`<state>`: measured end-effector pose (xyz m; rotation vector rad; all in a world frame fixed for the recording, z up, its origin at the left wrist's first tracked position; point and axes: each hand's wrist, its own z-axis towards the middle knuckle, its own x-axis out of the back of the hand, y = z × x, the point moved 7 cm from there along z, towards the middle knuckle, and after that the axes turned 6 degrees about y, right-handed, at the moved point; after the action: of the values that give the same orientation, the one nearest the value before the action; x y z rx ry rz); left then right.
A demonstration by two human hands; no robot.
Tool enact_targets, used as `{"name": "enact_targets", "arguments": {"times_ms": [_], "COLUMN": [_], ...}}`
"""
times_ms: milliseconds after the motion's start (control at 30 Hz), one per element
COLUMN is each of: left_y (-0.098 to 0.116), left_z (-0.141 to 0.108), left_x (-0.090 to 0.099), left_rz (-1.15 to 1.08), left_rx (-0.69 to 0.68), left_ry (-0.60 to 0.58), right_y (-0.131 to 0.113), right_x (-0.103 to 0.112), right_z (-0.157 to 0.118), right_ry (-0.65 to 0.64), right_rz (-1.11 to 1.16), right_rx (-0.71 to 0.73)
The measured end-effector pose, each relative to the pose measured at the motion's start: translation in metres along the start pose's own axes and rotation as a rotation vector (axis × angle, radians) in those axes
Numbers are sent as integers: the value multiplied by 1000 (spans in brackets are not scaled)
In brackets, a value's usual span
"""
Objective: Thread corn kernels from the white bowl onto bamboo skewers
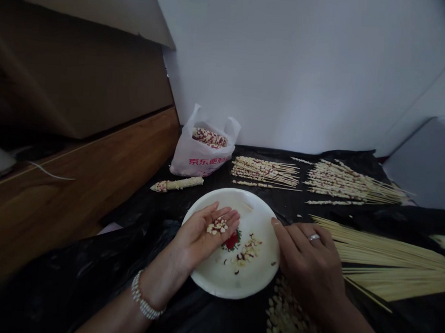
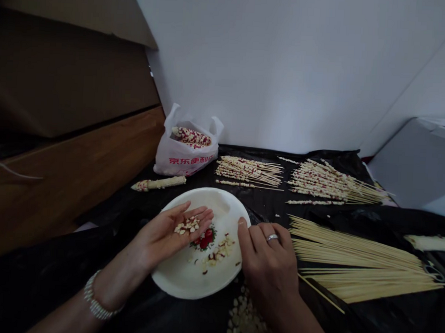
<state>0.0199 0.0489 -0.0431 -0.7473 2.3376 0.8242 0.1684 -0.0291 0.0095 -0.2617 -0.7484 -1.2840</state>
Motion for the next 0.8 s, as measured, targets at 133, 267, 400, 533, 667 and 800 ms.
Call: {"name": "enact_targets", "arguments": {"times_ms": [133, 267, 400, 533, 667, 800], "left_y": [-4, -8, -9, -8, -7, -7], "left_z": [2, 2, 3, 3, 0, -3], "left_x": [-3, -4, -4, -3, -6, -7], "left_rz": [-16, -18, -24, -12, 27, 41], "left_rx": [67, 67, 43, 30, 20, 42], "left_ry": [-53, -56, -48, -38, -102, -94], "right_y": [-6, -8, -10, -9, -9, -9], "right_x": [2, 7, 9, 8, 8, 9], "right_z": [0, 3, 5, 4, 3, 3], "right_ry": [11, 45, 41, 47, 60, 68], "right_rz": [53, 109, 143, 153, 152, 169], "right_rx": [22, -12, 14, 1, 26, 5]}}
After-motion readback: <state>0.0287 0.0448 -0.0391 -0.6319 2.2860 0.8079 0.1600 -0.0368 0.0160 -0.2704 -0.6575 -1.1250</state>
